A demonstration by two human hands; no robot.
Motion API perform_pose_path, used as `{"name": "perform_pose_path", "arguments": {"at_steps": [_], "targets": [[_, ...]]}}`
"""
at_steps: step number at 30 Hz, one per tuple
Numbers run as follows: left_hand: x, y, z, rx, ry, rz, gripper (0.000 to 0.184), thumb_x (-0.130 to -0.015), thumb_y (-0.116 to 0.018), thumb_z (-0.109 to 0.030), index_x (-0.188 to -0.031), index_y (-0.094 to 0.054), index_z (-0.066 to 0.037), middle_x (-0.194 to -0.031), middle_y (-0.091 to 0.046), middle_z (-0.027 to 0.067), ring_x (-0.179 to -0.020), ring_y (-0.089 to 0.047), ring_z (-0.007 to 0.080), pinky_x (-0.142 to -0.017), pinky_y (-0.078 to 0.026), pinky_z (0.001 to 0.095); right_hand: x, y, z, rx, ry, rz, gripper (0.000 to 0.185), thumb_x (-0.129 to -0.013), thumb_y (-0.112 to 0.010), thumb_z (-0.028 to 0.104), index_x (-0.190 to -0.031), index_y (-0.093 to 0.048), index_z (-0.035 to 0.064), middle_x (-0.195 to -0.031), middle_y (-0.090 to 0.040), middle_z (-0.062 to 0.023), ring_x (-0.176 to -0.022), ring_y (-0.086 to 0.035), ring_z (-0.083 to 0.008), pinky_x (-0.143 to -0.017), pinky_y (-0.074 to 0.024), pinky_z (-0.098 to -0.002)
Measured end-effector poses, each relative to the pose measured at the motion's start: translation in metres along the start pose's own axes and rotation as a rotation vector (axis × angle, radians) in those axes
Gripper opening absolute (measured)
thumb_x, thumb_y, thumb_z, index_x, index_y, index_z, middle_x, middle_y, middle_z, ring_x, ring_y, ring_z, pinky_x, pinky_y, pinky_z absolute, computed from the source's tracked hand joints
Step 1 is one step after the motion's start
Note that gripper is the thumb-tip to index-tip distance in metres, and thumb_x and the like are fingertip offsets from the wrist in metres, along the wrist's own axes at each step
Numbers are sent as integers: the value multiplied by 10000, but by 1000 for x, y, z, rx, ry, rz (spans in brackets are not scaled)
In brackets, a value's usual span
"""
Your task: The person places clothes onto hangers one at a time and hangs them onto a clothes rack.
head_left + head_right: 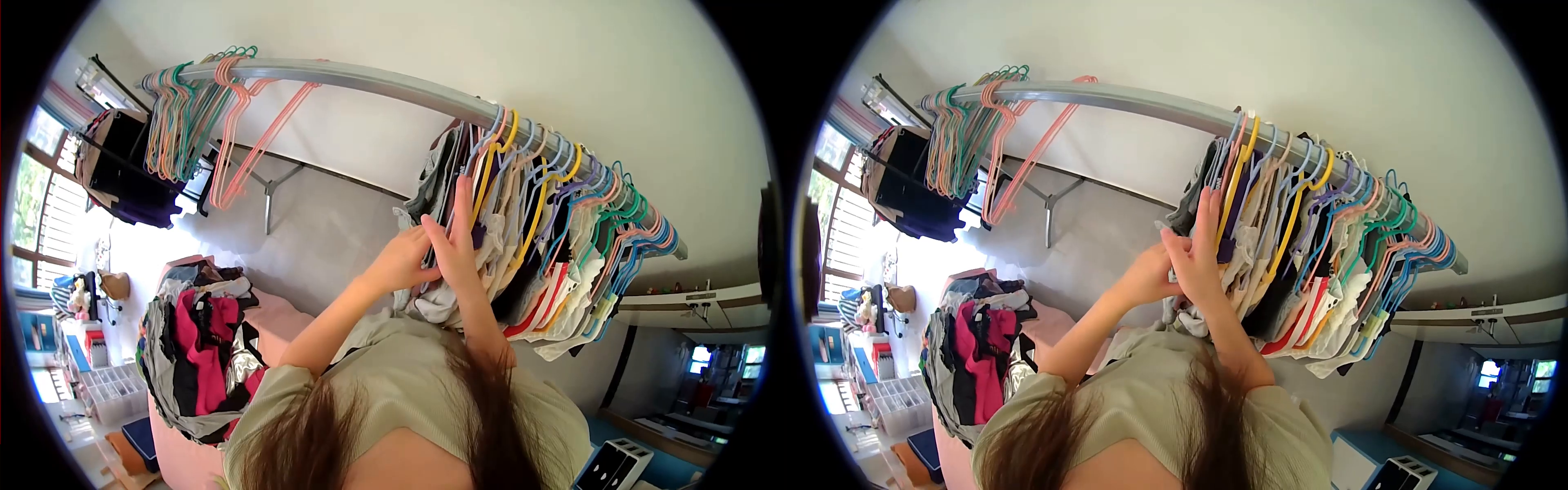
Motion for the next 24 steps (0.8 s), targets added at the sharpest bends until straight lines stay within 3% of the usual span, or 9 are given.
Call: {"name": "perform_pose_path", "arguments": {"at_steps": [4,9,16,17,21,24], "targets": [[6,10,-2,-55,-5,-34,516,-690,-701,-157,-1154,-516,-24,-1075,-581,143,-936,-552,343,-802,-455,407,-2,-8,16,121,124,-53,746,-851,-566,99,-1460,-139,49,-1514,-47,-199,-1409,-61,-292,-1114,-91,-394],[21,35,-1,-4,58,-84,532,-738,-669,-132,-1236,-497,-57,-1103,-585,128,-945,-561,328,-814,-458,398,-1,-34,27,173,125,-26,754,-847,-585,171,-1456,-154,62,-1498,-37,-224,-1385,-76,-352,-1091,-124,-465],[54,106,21,-50,74,-238,497,-768,-636,-78,-1246,-500,-86,-1027,-619,101,-948,-587,295,-814,-470,375,-9,-102,37,176,151,39,727,-858,-588,188,-1438,-180,26,-1482,-129,-209,-1369,-142,-332,-1095,-153,-445],[61,120,26,-63,80,-252,501,-766,-635,-71,-1248,-499,-89,-1033,-619,95,-949,-588,290,-814,-472,373,-9,-117,32,197,189,46,718,-852,-587,208,-1426,-201,16,-1451,-163,-252,-1326,-187,-391,-1061,-204,-471],[97,176,43,-58,190,-353,583,-750,-617,21,-1302,-466,-92,-1088,-617,98,-974,-590,241,-844,-472,348,-13,-183,41,56,208,128,656,-854,-588,184,-1402,-270,15,-1431,-279,-188,-1307,-284,-331,-1062,-230,-426],[127,216,61,-94,223,-477,548,-754,-617,-6,-1275,-475,-102,-1041,-627,66,-938,-600,239,-808,-479,358,-16,-230,50,-106,109,224,624,-859,-582,155,-1397,-293,26,-1419,-326,-154,-1296,-319,-291,-1050,-259,-402]]}}
Point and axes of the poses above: each hand's wrist, its own x-axis away from the middle knuckle, its own y-axis out of the back of the hand, z = x × y, the point moved 1 cm from there along -x, towards the middle knuckle
